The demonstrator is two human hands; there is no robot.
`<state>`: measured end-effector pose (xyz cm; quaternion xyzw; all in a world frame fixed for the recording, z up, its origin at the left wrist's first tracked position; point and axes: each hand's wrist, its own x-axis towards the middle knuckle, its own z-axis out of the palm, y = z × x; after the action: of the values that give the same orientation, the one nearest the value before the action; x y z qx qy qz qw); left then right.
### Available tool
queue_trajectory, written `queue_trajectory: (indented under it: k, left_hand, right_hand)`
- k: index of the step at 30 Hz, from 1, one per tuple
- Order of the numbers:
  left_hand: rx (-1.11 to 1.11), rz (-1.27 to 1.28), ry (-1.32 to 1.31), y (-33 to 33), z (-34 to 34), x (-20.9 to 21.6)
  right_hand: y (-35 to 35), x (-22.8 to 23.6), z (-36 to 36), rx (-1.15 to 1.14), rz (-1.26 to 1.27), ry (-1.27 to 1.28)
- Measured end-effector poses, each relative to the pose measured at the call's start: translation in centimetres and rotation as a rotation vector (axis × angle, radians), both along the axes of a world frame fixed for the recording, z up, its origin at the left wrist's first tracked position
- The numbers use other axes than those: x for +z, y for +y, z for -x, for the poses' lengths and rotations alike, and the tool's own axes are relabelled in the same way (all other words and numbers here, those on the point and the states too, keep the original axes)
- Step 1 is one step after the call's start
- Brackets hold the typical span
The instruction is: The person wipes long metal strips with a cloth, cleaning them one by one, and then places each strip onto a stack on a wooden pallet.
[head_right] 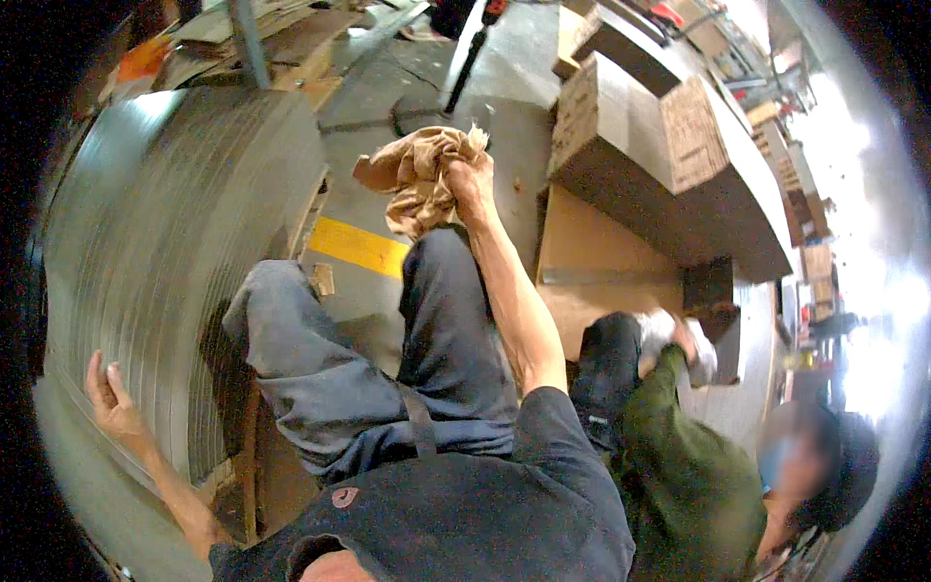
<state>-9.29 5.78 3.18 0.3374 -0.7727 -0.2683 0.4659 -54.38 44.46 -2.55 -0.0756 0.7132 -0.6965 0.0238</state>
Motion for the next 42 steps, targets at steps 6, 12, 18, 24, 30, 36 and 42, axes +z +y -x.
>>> queue_trajectory:
  k: [6,12,18,24,30,36,42]
  left_hand:
    - [-0.182,-0.168,-0.072,5.9,5.9,-0.7]
    - [-0.345,-0.175,-0.185,8.4,9.0,-1.5]
    - [-0.481,-0.293,-0.211,9.0,13.9,-4.8]
    - [-0.432,-0.117,-0.363,10.3,11.9,-0.9]
    - [-0.565,-0.102,-0.267,10.9,15.7,-0.4]
    - [-0.735,-0.144,-0.200,14.0,23.4,1.5]
    - [-0.971,-0.471,-0.047,15.7,30.8,1.5]
  right_hand:
    - [8.6,-9.1,2.8,-0.414,0.366,-0.277]
    - [24.4,-23.8,3.9,-0.882,-0.377,-0.120]
    - [45.6,-29.4,5.2,-1.220,-1.204,-0.469]
    - [27.1,-28.6,2.8,-0.985,-1.114,-0.777]
    - [27.9,-27.0,3.3,-1.039,-0.146,-0.654]
    - [14.4,-16.7,2.7,-0.461,0.945,-0.706]
    - [-1.9,-0.3,-1.7,-0.082,1.085,-0.657]
